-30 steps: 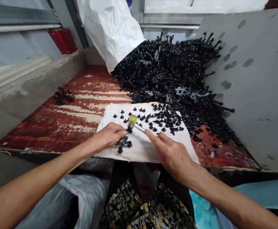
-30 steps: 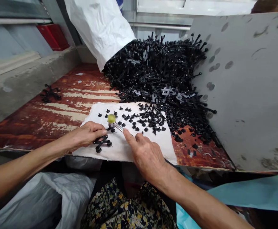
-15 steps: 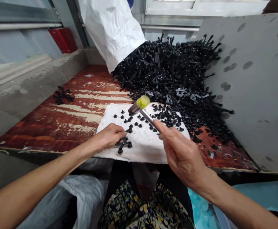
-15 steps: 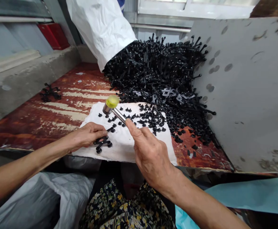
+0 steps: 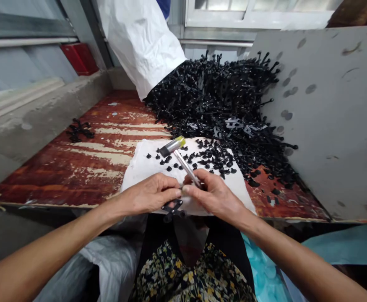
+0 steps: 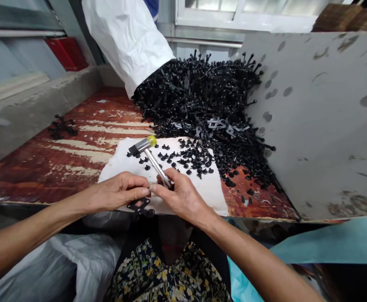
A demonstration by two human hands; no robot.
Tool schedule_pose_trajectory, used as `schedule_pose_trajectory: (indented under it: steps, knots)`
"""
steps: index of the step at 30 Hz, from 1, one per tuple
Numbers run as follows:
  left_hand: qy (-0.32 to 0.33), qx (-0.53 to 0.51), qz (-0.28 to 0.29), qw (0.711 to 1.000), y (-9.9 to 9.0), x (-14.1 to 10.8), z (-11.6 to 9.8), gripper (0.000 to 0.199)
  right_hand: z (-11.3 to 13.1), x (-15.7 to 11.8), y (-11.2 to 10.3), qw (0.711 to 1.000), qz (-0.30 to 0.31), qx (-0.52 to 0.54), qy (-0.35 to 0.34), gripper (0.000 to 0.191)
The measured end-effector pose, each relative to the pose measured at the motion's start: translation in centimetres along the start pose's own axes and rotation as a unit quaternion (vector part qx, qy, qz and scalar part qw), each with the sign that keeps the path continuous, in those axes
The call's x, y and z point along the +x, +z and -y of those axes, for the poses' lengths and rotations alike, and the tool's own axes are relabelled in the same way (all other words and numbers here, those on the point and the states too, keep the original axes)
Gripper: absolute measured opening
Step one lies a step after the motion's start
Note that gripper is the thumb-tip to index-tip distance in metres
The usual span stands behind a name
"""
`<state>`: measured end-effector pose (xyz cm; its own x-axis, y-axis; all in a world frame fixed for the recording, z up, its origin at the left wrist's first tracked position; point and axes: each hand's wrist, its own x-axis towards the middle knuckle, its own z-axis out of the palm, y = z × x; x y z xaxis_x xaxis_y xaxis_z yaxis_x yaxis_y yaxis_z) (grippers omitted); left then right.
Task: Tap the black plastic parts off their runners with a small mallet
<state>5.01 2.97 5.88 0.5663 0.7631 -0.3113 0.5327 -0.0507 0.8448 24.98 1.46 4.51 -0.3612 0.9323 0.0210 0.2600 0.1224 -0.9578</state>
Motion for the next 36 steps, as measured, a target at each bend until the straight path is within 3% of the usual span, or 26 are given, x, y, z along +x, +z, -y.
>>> schedule_pose_trajectory:
  steps: [1,3,5,7,10,15,20,23,29,36]
  knots:
    - [0.007,0.015,-0.015,1.000,0.0,-0.2,-0.1,0.033,-0.1,0.2,0.3,0.998,0.019,0.055,0.035,0.018]
    - [0.010,0.066,-0.127,0.990,-0.4,-0.8,-0.2,0.034,-0.4,0.4,0.8,0.986,0.019,0.138,0.087,0.021]
    - [-0.005,0.127,-0.265,0.956,-0.8,-1.8,0.0,0.037,-0.7,0.3,1.0,0.979,-0.027,0.174,0.102,0.022]
    - [-0.028,0.162,-0.316,0.934,-0.9,-2.6,0.3,0.040,-0.8,0.1,1.1,0.976,-0.069,0.179,0.100,0.023]
    - [-0.034,0.141,-0.265,0.953,-0.4,-2.7,0.5,0.043,-0.6,-0.1,1.7,0.977,-0.071,0.178,0.098,0.021]
    - [-0.038,0.032,-0.254,0.966,0.6,-1.4,0.5,0.043,-0.1,0.0,2.8,0.985,-0.051,0.148,0.074,0.018]
    - [-0.058,-0.061,-0.190,0.978,0.9,-0.6,0.1,0.043,-0.3,0.3,2.8,0.985,-0.061,0.143,0.074,0.018]
    - [-0.088,-0.084,-0.182,0.976,0.3,0.1,0.2,0.038,-0.6,0.1,2.1,0.988,-0.046,0.116,0.087,0.020]
    - [-0.126,-0.109,-0.138,0.976,-1.9,1.2,1.2,0.033,-1.2,-0.9,0.5,0.986,-0.073,0.106,0.105,0.022]
    - [-0.131,-0.091,-0.119,0.980,-2.0,1.6,1.6,0.038,-1.8,-0.8,0.4,0.980,-0.066,0.138,0.126,0.025]
